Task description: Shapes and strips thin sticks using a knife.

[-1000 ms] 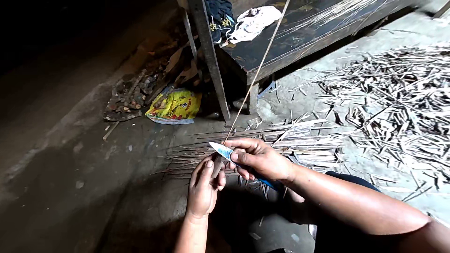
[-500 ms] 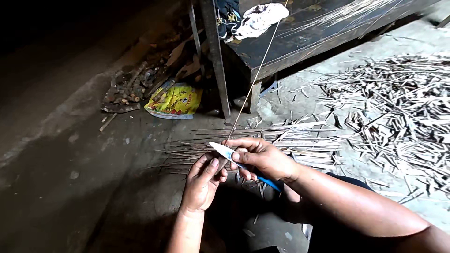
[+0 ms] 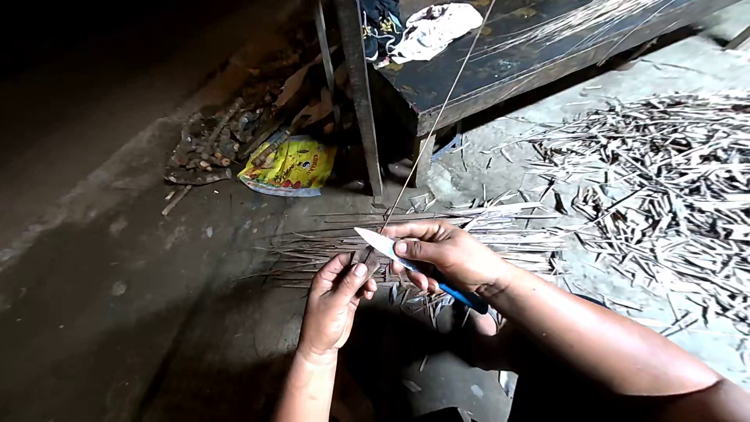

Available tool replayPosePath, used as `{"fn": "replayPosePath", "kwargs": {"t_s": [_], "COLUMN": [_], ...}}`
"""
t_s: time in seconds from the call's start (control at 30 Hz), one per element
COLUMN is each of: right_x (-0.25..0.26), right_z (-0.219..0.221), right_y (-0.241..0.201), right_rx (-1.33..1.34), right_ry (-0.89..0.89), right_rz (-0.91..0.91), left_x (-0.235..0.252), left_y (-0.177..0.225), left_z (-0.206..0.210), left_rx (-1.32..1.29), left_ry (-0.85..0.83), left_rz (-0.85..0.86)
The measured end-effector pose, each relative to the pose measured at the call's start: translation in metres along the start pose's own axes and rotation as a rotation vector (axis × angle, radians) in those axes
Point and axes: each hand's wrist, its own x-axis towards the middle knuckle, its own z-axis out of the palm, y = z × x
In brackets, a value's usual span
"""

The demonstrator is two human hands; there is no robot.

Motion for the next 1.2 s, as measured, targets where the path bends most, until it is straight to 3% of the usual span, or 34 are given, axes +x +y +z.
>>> {"fn": "replayPosePath", "kwargs": {"t_s": [0.13,0.33,0.63,0.87,1.1,1.2], "right_x": [0.0,-0.001,0.002,-0.003,0.002,0.003], "right_z": [-0.006,0.005,-0.027,-0.007,-0.027,-0.022], "right_y": [-0.006,0.006,-0.03,-0.004,-0.027,-0.014], "right_rx": [0.041,0.036,0.094,0.055,0.112,0.068], "right_ry": [0.067,-0.013,0.233,0.008,0.237,0.189], "right_rz": [-0.008,0.009,-0.107,0.034,-0.088,-0.059], "left_x": [0.0,0.001,0.0,0.002,-0.001,0.0], "left_y": [0.0,-0.002,-0.002,-0.004,-0.002,-0.005], "left_z": [0.0,0.0,-0.001,-0.003,-0.004,0.0], "left_rx": [0.007,-0.002,-0.014,0.035,0.033,0.298], "left_ry": [-0.006,0.027,-0.034,-0.036,-0.093,-0.029], "left_rz": [-0.007,-0.02,-0.04,-0.036,-0.059,0.091]}}
